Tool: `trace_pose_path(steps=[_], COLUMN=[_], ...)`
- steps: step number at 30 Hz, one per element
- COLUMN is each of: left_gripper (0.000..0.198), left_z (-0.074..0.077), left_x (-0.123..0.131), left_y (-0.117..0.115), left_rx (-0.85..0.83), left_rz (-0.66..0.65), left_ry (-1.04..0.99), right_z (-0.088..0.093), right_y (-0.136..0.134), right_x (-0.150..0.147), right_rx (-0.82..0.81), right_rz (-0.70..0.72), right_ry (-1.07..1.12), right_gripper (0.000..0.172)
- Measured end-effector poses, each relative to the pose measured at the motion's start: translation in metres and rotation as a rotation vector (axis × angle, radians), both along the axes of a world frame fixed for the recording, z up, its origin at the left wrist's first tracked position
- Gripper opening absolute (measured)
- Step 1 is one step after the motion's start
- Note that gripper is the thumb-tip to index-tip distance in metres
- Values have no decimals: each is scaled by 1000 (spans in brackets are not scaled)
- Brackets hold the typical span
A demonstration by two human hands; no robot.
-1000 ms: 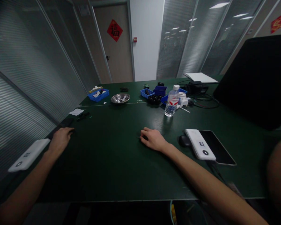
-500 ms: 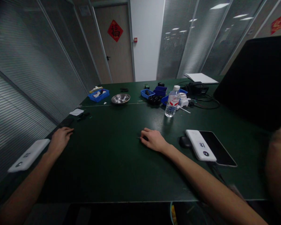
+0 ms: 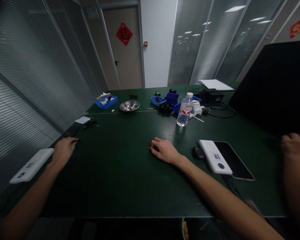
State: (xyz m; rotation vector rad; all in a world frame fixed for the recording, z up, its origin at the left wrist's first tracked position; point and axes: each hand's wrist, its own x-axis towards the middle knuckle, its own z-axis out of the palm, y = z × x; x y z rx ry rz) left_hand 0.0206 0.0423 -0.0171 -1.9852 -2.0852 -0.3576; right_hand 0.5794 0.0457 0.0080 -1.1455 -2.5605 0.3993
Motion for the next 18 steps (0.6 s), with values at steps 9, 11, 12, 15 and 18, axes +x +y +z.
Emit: trace_pose_path(steps=[9, 11, 12, 15, 18], left_gripper=[36, 37, 37, 36, 35], left_z=[-1, -1, -1, -2, -3], left_x=[-5, -6, -7, -9, -11], left_y=[-2, -3, -3, -2, -1], left_rx=[30, 44, 44, 11, -10], left_rz=[12, 22, 26, 39, 41], left_ry=[-3, 12, 17, 5, 3], right_z=[2, 1, 0, -1, -2], right_y=[-1, 0, 0, 0, 1], right_x=[0, 1, 1, 1, 1], right_rx=[0, 2, 2, 7, 12], right_rz=[-3, -3, -1, 6, 2], right_ry=[-4, -6, -6, -6, -10], right_gripper=[12, 12, 12, 11, 12])
